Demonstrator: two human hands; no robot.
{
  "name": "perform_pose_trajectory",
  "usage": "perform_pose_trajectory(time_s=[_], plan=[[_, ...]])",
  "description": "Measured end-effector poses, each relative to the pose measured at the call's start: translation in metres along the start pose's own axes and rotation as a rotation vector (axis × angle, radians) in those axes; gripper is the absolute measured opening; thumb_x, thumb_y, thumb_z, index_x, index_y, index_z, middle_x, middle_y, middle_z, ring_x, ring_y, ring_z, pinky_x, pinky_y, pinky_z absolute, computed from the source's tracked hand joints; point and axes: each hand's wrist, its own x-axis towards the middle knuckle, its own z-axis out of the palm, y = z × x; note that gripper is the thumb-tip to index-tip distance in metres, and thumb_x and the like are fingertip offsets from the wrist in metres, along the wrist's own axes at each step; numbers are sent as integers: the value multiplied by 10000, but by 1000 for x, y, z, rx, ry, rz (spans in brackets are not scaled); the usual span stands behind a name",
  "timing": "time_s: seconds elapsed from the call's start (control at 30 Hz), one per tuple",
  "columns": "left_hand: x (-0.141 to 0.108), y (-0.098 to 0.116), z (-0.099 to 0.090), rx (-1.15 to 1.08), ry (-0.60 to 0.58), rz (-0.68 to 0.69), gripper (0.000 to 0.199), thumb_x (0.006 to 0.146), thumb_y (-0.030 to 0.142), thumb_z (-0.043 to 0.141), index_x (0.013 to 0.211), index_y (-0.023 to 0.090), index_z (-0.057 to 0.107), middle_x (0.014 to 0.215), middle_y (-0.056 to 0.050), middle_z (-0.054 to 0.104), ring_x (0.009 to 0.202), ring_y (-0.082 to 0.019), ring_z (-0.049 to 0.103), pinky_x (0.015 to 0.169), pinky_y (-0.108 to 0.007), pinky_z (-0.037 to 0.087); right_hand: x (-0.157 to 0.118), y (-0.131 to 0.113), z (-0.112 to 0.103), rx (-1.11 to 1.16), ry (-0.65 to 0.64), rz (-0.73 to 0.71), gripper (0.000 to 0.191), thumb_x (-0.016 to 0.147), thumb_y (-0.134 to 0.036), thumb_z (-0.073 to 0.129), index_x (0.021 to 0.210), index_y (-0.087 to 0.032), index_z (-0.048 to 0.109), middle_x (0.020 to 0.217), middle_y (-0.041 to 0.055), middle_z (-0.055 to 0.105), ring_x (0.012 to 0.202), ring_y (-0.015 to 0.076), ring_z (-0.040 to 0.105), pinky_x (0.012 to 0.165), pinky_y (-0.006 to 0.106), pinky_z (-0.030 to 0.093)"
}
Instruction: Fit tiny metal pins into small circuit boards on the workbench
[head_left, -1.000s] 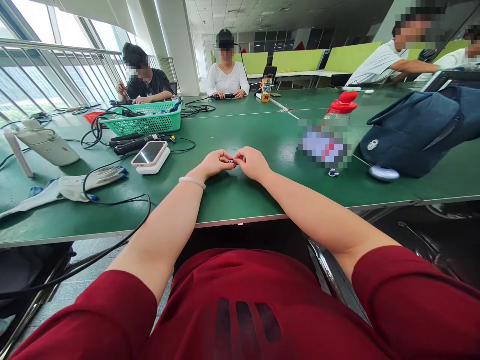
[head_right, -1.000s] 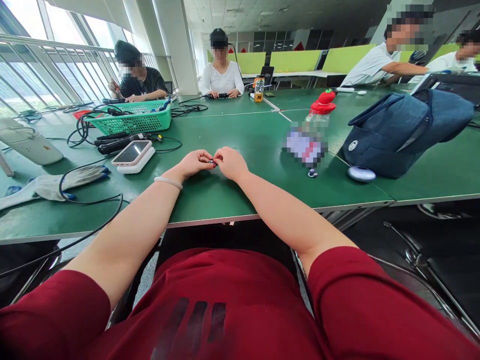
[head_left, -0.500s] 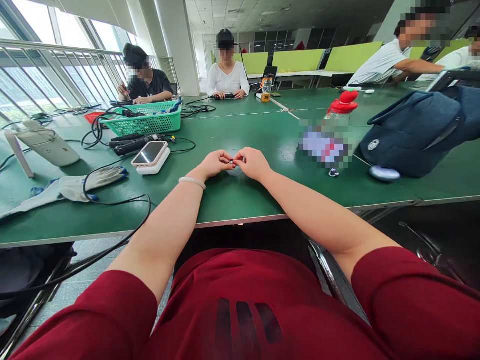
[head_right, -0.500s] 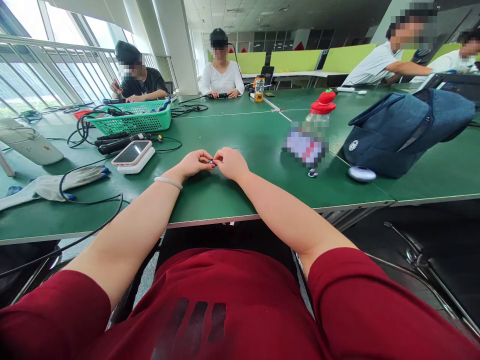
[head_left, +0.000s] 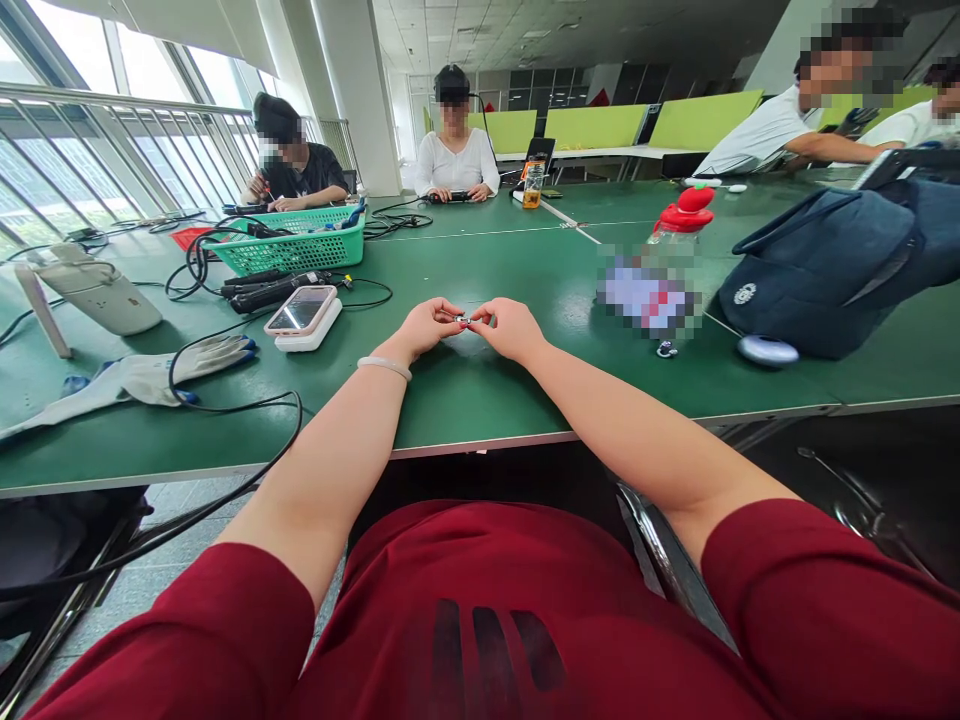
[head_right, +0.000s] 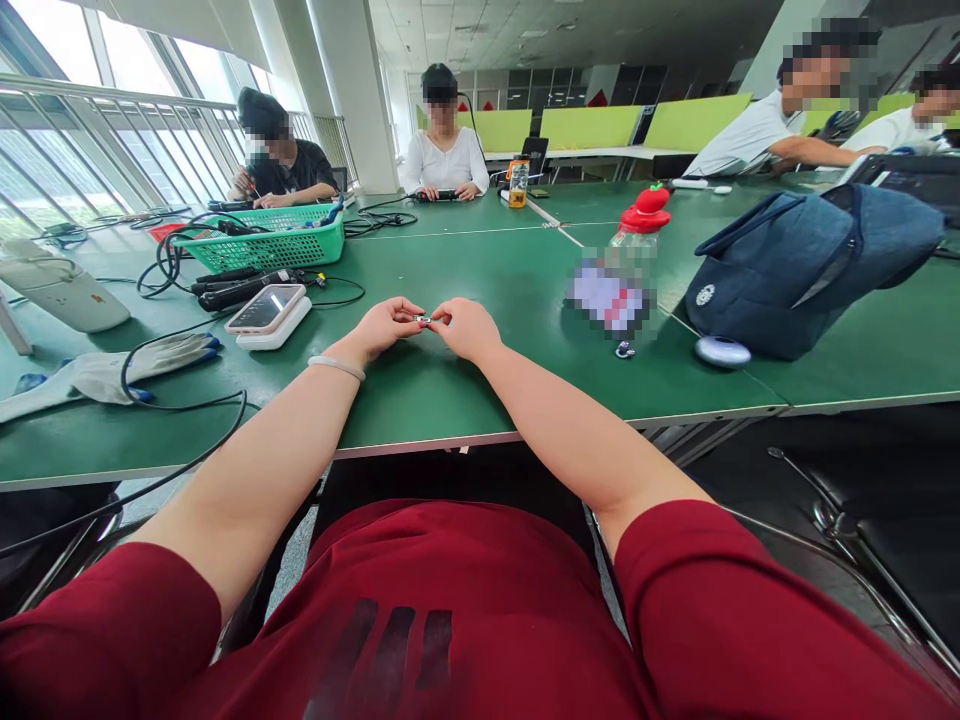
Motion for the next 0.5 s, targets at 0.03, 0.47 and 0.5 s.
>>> perform_pose_trajectory(time_s=[0.03,0.47,0.5], plan=[[0,0,1,-16,-13,-15,330,567,134,806,826,137,602,685,1,657,692,-109,622,774,-302,487,-1,-1,0,-10,5,2,250,818,-402,590,856,-180,697,838,49,653,777,167,554,694,284,388],[-4,6,4,16,-58,-91,289,664,156,743,944,142,670,859,-60,700,770,-126,662,861,-330,521,-7,-13,1,-155,-5,-25,203,835,-391,575,872,-202,640,869,39,628,771,169,554,646,279,359],[-3,6,3,72,-25,-85,280,674,155,731,947,146,670,866,-64,703,783,-136,665,856,-334,523,-7,-13,0,-154,-5,-30,210,838,-400,575,877,-203,640,867,41,627,772,170,553,648,279,359]])
